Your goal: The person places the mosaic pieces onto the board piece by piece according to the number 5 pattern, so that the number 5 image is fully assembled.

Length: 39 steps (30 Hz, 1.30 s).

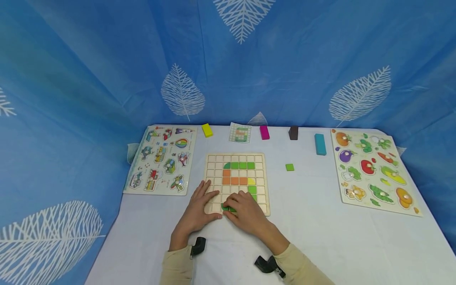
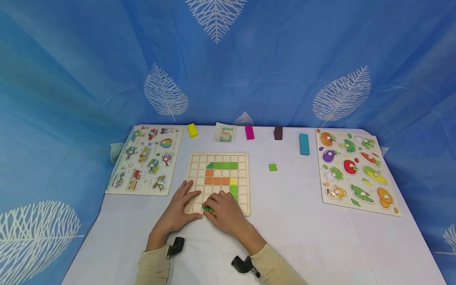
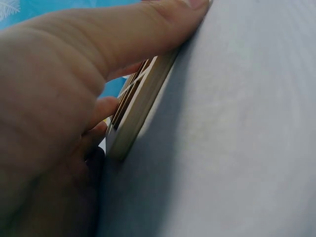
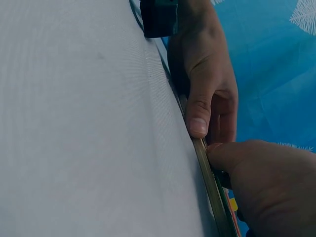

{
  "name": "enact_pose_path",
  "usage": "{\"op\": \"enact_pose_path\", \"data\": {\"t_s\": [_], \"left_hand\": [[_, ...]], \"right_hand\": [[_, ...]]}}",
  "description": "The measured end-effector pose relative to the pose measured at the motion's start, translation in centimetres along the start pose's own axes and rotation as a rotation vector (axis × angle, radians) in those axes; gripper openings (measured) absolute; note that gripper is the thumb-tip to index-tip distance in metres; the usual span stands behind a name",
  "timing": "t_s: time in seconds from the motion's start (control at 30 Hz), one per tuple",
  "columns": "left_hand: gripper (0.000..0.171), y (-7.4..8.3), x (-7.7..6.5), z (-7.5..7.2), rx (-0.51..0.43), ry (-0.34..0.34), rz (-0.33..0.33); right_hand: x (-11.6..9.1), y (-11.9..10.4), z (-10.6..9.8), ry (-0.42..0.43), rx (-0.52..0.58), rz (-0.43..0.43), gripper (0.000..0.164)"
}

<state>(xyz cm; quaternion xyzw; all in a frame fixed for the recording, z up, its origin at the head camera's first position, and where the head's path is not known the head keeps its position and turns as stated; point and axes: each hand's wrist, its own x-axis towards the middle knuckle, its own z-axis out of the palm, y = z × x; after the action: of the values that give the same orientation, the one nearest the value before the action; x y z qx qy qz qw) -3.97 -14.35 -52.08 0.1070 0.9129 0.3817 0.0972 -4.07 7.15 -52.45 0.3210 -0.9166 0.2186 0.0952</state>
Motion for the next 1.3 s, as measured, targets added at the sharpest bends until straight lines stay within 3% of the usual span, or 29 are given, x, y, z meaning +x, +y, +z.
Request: {"op": "enact_pose_path", "data": {"t_s": [0.7, 0.93, 1.1, 1.3], "left_hand": [[0.077, 0.0, 0.1, 0.1, -0.002, 0.003, 0.01], [0.077, -0.1, 0.0, 0.1, 0.003, 0.001, 0.006], [0.077, 0.2, -0.1, 0.0, -0.002, 0.007, -0.009], [0.077, 0.4, -0.1, 0.0, -0.012, 0.002, -0.013]], "right_hand": [[0.0, 0.2, -0.1, 0.035, -0.021, 0.015, 0.006], [-0.4, 0.6, -1.0, 0.051, -0.015, 0.03, 0.01], [-1.3, 3.6, -2.3, 0.114, 0.039, 0.133, 0.009], [-2.7, 9.3, -4.2, 0.221, 0.131, 0.399, 0.01]]}}
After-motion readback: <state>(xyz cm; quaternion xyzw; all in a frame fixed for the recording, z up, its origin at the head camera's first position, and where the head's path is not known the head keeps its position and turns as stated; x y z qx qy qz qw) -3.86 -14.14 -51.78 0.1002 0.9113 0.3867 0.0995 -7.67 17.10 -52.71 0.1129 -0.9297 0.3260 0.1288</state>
